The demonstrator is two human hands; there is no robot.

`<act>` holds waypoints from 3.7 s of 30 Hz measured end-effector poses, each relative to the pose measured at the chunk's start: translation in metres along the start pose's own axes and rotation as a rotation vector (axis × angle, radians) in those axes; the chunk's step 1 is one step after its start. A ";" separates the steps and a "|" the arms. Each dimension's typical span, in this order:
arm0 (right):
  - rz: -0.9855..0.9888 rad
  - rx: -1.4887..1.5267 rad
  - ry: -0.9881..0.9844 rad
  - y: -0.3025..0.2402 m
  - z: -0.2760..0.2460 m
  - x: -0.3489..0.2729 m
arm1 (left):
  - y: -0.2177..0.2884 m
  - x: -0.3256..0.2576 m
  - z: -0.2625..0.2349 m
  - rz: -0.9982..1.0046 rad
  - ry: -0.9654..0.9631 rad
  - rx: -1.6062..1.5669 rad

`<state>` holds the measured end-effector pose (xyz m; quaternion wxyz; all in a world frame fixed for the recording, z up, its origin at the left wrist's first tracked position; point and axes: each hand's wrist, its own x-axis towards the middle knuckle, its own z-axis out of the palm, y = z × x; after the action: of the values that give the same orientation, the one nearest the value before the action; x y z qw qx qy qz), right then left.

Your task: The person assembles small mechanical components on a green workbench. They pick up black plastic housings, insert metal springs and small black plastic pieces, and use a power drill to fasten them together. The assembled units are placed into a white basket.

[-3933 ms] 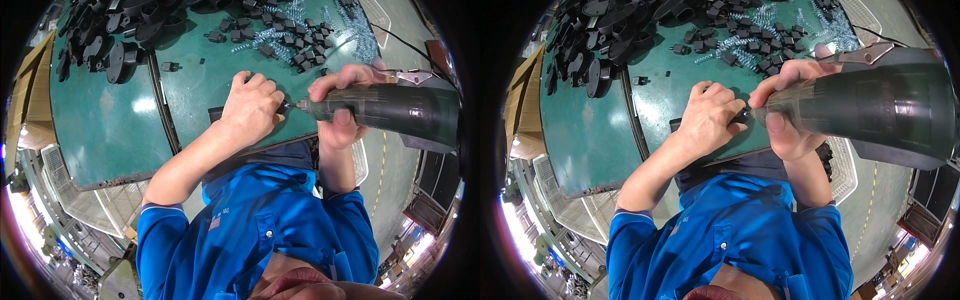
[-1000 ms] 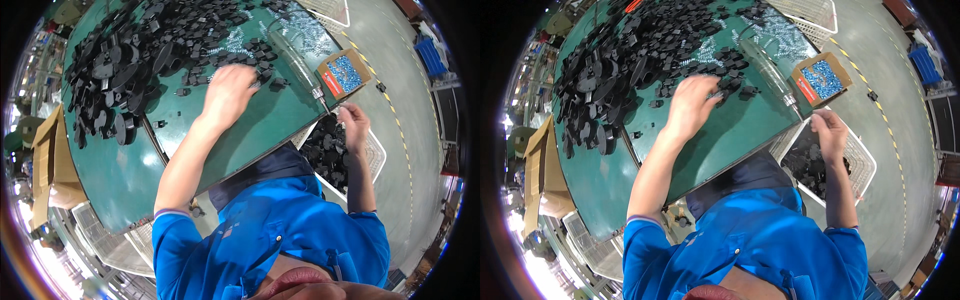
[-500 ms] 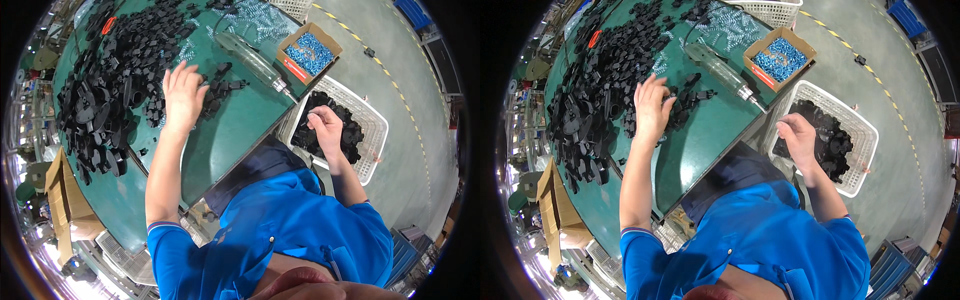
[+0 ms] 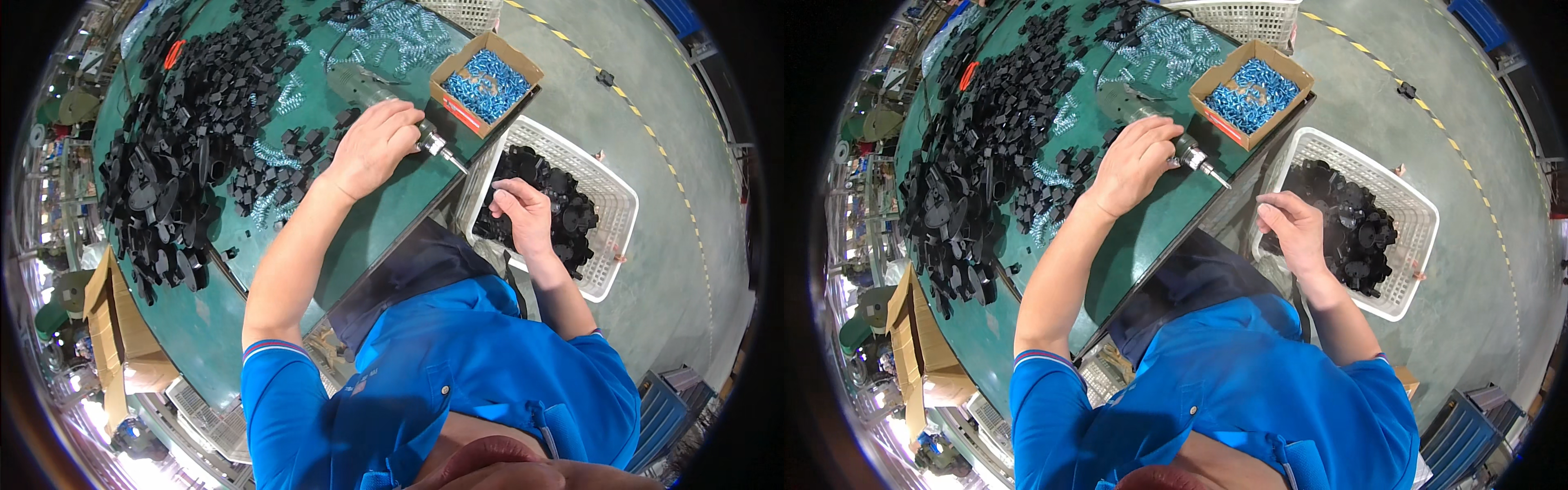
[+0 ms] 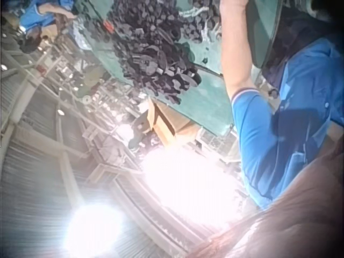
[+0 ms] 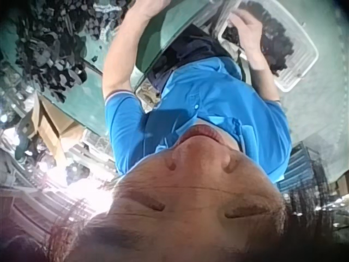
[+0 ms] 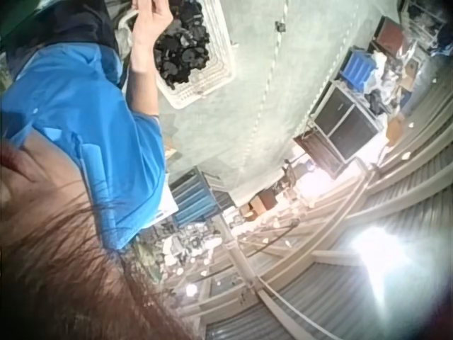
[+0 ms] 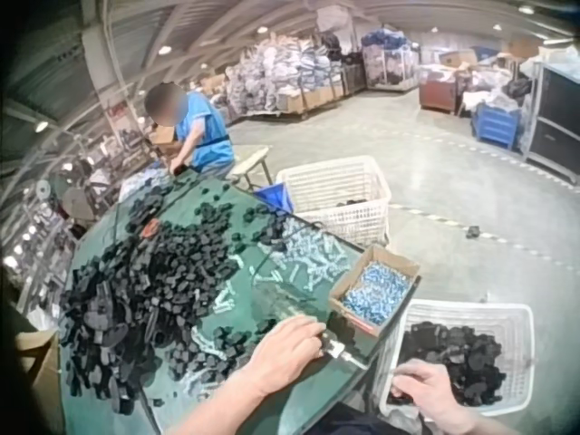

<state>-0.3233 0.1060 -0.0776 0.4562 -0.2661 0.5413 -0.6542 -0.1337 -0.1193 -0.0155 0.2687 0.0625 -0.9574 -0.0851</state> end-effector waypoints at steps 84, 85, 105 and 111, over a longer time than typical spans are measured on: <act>-0.389 -0.369 -0.883 -0.052 0.199 -0.003 | 0.146 -0.156 -0.050 -0.905 1.055 -1.533; -0.436 -0.384 -0.888 -0.050 0.202 -0.005 | 0.148 -0.158 -0.054 -0.921 1.047 -1.559; -0.453 -0.419 -0.830 -0.020 0.222 -0.014 | 0.058 -0.243 -0.136 -0.992 0.206 -0.007; -0.378 -0.377 -0.769 -0.023 0.207 -0.011 | 0.028 -0.318 -0.196 -1.274 -0.007 0.932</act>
<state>-0.1516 0.0192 0.0023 0.4403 -0.6614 0.3842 -0.4702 0.2371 -0.0645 -0.0054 0.1115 0.7047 -0.6751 0.1874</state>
